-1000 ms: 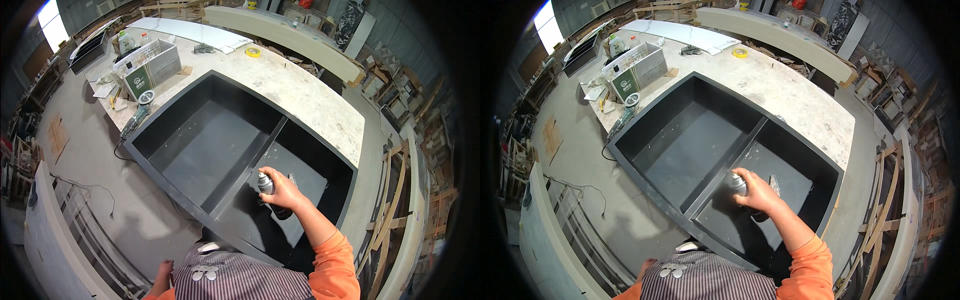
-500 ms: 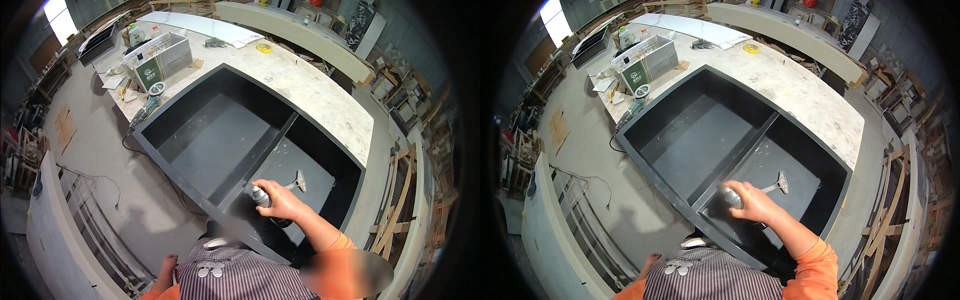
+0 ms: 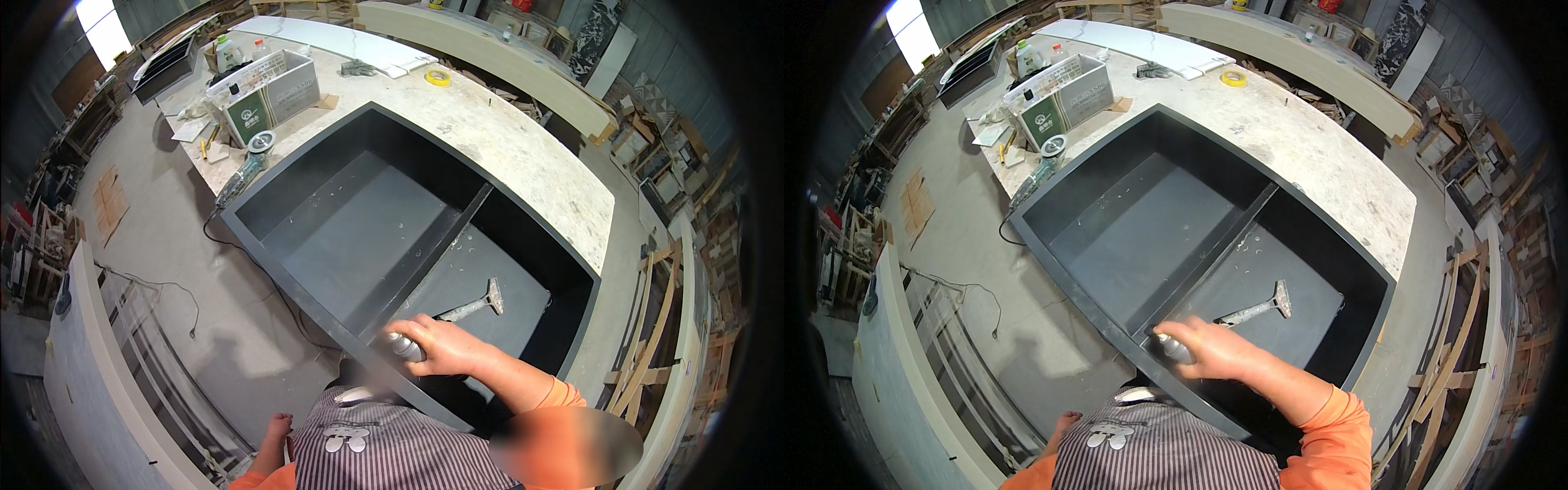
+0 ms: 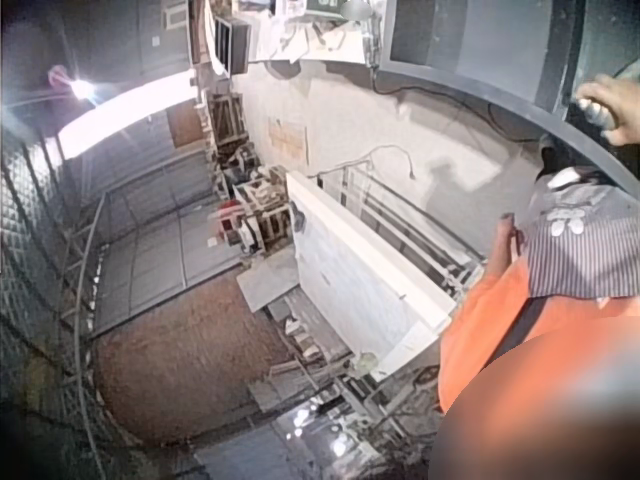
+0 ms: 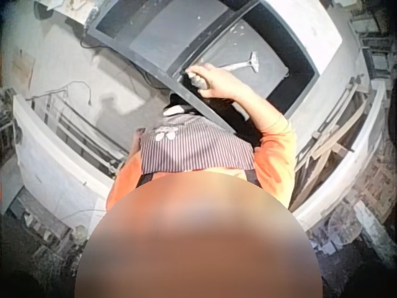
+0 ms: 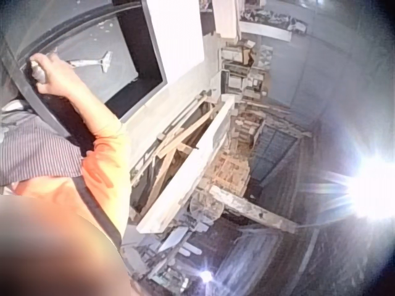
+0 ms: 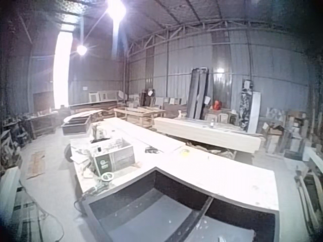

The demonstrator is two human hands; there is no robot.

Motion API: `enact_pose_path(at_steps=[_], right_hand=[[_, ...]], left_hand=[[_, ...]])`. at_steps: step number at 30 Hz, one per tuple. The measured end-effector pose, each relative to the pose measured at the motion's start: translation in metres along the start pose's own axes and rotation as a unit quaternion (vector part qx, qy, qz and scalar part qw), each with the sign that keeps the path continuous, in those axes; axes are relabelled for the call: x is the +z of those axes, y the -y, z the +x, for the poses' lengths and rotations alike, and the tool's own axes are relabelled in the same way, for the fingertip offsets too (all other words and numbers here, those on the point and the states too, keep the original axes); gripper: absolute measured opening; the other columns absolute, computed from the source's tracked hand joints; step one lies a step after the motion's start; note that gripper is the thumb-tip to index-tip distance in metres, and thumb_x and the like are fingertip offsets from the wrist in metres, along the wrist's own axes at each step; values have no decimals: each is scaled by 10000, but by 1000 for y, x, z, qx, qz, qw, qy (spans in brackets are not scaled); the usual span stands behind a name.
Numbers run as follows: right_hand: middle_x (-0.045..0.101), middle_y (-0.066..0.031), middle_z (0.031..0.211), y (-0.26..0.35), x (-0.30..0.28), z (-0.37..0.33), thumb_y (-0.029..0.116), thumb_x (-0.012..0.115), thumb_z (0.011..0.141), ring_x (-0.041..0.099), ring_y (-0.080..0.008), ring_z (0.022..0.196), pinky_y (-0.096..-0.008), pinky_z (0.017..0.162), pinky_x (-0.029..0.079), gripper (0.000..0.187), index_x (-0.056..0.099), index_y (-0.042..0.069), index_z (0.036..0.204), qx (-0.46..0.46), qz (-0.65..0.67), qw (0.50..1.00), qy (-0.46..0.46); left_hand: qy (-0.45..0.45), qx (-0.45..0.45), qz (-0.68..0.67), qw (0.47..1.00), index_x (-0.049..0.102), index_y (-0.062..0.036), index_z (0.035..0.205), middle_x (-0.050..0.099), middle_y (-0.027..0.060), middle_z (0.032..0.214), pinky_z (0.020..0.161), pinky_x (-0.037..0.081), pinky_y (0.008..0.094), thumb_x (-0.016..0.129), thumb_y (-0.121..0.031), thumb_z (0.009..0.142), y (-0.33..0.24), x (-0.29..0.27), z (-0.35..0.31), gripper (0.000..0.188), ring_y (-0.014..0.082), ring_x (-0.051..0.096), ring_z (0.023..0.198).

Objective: The person retrieves a spray can from a red bag, walks to a workbench, and sprays the interior of a black cabinet with a cloth in hand. The person wipes the sprayed surface and continues to apply spray to different sections of the cabinet interior.

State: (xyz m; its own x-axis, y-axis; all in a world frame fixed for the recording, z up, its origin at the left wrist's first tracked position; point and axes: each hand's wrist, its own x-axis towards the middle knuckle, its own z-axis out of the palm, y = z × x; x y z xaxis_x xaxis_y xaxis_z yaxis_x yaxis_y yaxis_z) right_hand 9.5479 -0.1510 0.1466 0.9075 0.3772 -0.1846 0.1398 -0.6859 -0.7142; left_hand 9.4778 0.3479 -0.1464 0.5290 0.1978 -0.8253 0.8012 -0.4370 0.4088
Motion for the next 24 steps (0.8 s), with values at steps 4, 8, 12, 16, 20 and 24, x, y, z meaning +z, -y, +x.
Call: enact_pose_path(at_steps=[4, 8, 12, 16, 20, 24], right_hand=[[605, -213, 1030, 3, 0, -1, 267, 760, 777, 659, -408, 866, -480, 787, 543, 709, 470, 217, 1421, -5, 3, 1000, 9], [606, -220, 1108, -3, -1, -5, 250, 754, 782, 639, -403, 988, -471, 864, 536, 701, 473, 197, 1422, 20, 5, 1000, 11], [587, -200, 1292, -15, -1, -12, 232, 749, 785, 574, -379, 1175, -456, 1003, 495, 716, 457, 130, 1430, -7, 36, 993, -116], [540, -168, 1387, -29, 2, -23, 244, 767, 783, 536, -358, 1250, -432, 1072, 451, 746, 436, 93, 1434, 42, 71, 969, -234], [533, -176, 1392, -41, 1, -33, 254, 770, 782, 527, -370, 1265, -442, 1066, 451, 757, 427, 91, 1437, 56, 69, 964, -251], [532, -187, 1388, -51, 3, -40, 260, 767, 783, 524, -382, 1262, -447, 1057, 455, 760, 423, 89, 1440, 65, 62, 959, -267]], left_hand=[[1, -2, -8, 1000, 688, -51, 999, 647, 36, 845, 647, 529, 360, 646, -96, 890, 8, 0, 5, 125, 179, 602, 743], [6, 16, -35, 999, 691, -56, 957, 636, 19, 788, 613, 516, 351, 695, -138, 893, 15, -1, 10, 104, 164, 583, 684], [-3, 17, -8, 1000, 699, -52, 966, 653, 19, 767, 607, 516, 347, 716, -189, 896, 14, -7, 14, 155, 154, 595, 669], [-35, 23, 191, 981, 717, -31, 1023, 712, 40, 802, 653, 530, 342, 712, -275, 904, 16, -13, 31, 272, 147, 647, 715], [-7, 41, 155, 987, 739, -28, 1030, 743, 71, 848, 721, 541, 331, 708, -342, 901, 41, -12, 86, 341, 158, 686, 780], [16, 77, 152, 985, 751, -20, 1011, 760, 89, 917, 781, 548, 333, 722, -363, 896, 47, -19, 110, 363, 164, 699, 856]])
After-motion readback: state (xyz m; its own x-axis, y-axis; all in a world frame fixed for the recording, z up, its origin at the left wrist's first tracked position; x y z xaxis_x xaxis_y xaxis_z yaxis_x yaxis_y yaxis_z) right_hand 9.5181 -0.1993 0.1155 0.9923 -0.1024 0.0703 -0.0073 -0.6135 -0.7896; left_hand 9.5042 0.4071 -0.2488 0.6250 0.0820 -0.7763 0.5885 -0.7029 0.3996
